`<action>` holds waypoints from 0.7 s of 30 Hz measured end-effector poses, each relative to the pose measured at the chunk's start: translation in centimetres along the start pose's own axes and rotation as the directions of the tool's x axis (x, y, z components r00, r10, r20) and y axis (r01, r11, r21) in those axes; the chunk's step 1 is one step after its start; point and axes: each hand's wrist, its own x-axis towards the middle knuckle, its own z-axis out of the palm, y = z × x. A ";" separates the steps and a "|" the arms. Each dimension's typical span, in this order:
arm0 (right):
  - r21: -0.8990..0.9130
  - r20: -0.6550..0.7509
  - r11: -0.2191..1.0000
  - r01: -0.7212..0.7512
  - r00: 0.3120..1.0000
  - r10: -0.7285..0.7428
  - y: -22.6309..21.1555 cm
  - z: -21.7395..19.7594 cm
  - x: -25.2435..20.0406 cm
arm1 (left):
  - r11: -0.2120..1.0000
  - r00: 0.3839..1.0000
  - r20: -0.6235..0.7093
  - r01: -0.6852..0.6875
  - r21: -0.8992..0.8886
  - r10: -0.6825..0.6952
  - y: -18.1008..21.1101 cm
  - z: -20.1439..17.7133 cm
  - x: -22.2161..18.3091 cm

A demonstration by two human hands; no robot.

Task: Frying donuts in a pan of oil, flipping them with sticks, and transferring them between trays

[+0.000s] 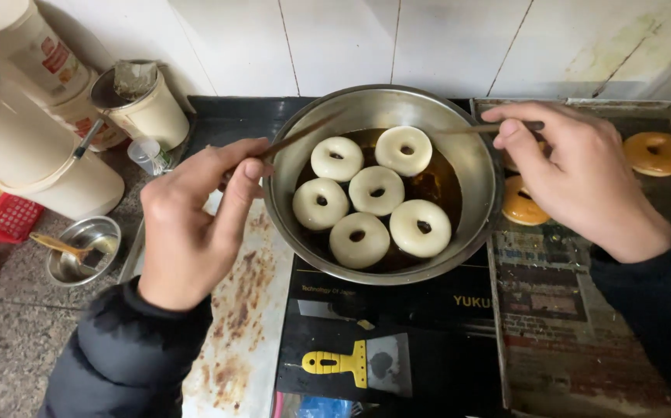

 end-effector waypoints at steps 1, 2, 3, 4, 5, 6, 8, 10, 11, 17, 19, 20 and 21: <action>-0.003 -0.007 1.000 -0.007 1.000 0.007 -0.5 -0.2 -0.3 | 1.000 1.000 0.002 -0.009 -0.005 0.009 0.3 -0.1 0.0; 0.003 -0.022 1.000 0.002 1.000 -0.002 -0.9 -0.3 -0.6 | 0.997 0.997 -0.025 -0.072 0.031 0.073 0.5 -0.3 0.0; 0.009 -0.038 1.000 0.010 0.999 -0.009 -1.4 -0.4 -0.9 | 0.988 0.989 -0.048 -0.135 0.069 0.139 0.7 -0.5 0.1; 0.007 -0.047 1.000 0.001 0.999 0.000 -1.8 -0.4 -1.3 | 0.987 0.988 -0.044 -0.146 0.063 0.148 0.7 -0.6 0.0; 0.024 -0.097 0.998 0.051 0.994 -0.048 -2.2 -0.3 -1.8 | 0.978 0.977 -0.076 -0.194 0.074 0.200 0.8 -0.6 -0.1; 0.037 -0.148 0.994 0.102 0.984 -0.095 -2.5 -0.3 -2.3 | 0.966 0.962 -0.107 -0.242 0.086 0.250 0.9 -0.6 -0.2; 0.004 -0.245 0.988 0.156 0.958 -0.150 -1.8 0.8 -3.1 | 0.949 0.938 -0.151 -0.298 0.103 0.311 0.0 0.4 -0.5; -0.038 -0.334 0.977 0.210 0.919 -0.211 -1.6 1.4 -3.8 | 0.929 0.909 -0.198 -0.349 0.124 0.367 -0.5 1.1 -0.6; -0.030 -0.330 0.980 0.198 0.923 -0.196 -1.8 1.5 -4.0 | 0.932 0.913 -0.192 -0.346 0.104 0.360 -0.6 1.2 -0.6; -0.036 -0.318 0.989 0.145 0.937 -0.149 -2.7 0.6 -5.0 | 0.932 0.911 -0.198 -0.345 0.113 0.361 0.0 0.6 -0.2; -0.040 -0.307 0.991 0.131 0.942 -0.137 -2.9 -0.1 -5.0 | 0.933 0.909 -0.216 -0.333 0.137 0.356 0.5 0.3 -0.3; -0.027 -0.314 0.990 0.136 0.940 -0.138 -3.0 -0.4 -5.1 | 0.935 0.908 -0.230 -0.321 0.151 0.349 0.7 0.2 -0.3; -0.013 -0.318 0.990 0.142 0.938 -0.138 -3.1 -0.7 -5.1 | 0.937 0.908 -0.244 -0.308 0.164 0.341 1.0 0.2 -0.5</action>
